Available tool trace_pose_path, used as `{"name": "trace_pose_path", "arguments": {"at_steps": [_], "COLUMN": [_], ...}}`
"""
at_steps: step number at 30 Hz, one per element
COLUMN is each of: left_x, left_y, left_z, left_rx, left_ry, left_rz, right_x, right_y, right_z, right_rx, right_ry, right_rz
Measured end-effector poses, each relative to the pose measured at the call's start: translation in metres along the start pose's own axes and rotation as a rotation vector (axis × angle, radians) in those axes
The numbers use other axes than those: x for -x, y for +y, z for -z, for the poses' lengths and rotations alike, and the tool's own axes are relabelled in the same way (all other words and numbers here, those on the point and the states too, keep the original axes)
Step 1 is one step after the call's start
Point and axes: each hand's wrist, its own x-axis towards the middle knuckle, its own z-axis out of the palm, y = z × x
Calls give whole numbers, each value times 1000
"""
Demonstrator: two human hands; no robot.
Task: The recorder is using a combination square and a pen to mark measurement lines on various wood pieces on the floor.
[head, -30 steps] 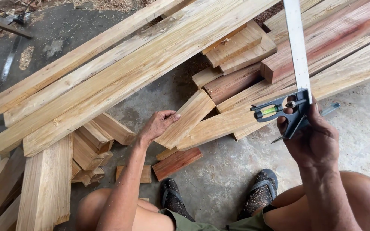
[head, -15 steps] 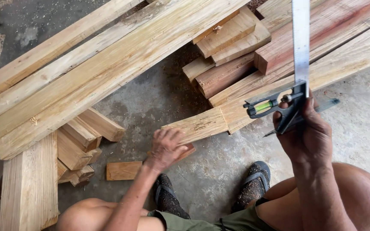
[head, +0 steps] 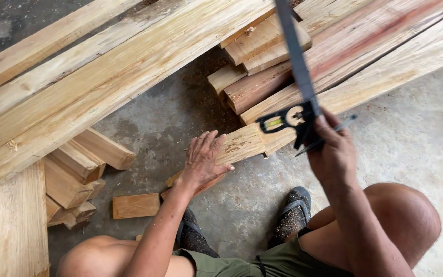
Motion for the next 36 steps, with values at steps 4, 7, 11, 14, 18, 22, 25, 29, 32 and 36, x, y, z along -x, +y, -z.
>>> {"name": "trace_pose_path", "arguments": {"at_steps": [4, 7, 11, 14, 18, 22, 25, 29, 32, 36], "left_x": [0, -2, -4, -9, -20, -16, -15, -15, -13, -12], "left_y": [-12, -19, -28, -41, -21, 3, 10, 8, 6, 10], "left_z": [-20, -8, -14, -39, -45, -14, -1, -2, -9, -11], "left_rx": [130, 129, 167, 242, 239, 256, 214, 138, 73, 102], "left_ry": [-27, 35, -17, 49, 104, 125, 93, 45, 18, 38], "left_rz": [34, 20, 51, 15, 1, 1, -131, -239, -217, -179], "right_x": [19, 40, 61, 59, 50, 46, 47, 50, 49, 47], "right_y": [39, 89, 147, 166, 176, 189, 188, 175, 169, 170], "right_z": [1, 14, 29, 30, 27, 34, 31, 18, 13, 15], "right_rx": [32, -15, -28, -30, -44, -59, -64, -74, -84, -129], "right_ry": [104, 193, 172, 100, 82, 114, 149, 167, 148, 109], "right_rz": [-219, -376, -501, -513, -494, -488, -508, -535, -530, -512]}}
